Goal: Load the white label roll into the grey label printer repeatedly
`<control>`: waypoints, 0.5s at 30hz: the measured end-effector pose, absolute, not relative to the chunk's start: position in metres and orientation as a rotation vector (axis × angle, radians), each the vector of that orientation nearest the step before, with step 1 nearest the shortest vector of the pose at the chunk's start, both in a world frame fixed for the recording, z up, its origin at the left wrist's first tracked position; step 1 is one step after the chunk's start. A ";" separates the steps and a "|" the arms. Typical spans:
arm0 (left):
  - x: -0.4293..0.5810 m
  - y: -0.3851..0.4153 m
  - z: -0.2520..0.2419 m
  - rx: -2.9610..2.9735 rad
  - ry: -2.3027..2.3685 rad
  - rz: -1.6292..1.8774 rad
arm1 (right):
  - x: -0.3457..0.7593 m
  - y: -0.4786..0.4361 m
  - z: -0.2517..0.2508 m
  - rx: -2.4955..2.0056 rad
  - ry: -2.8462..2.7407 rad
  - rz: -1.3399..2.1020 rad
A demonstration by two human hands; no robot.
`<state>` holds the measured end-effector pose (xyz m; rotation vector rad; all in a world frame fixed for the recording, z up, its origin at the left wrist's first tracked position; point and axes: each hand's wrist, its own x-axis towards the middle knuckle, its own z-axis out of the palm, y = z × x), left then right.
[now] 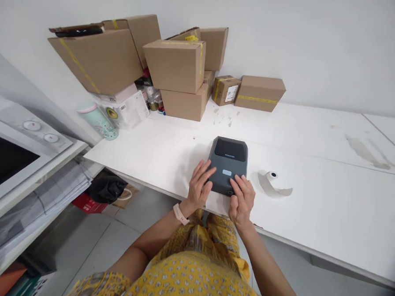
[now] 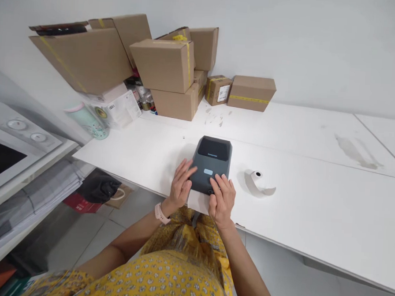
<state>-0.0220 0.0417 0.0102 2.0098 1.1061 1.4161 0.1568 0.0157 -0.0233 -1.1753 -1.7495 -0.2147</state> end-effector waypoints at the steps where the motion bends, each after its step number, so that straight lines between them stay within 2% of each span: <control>1: -0.021 0.047 0.008 2.053 1.078 1.405 | 0.158 0.016 -0.026 -1.175 -1.746 -0.217; 9: -0.014 0.063 -0.020 2.033 1.067 1.503 | 0.164 0.031 -0.035 -1.156 -1.627 -0.196; 15: -0.009 0.069 -0.028 1.963 1.219 1.426 | 0.169 0.037 -0.051 -1.187 -1.572 -0.206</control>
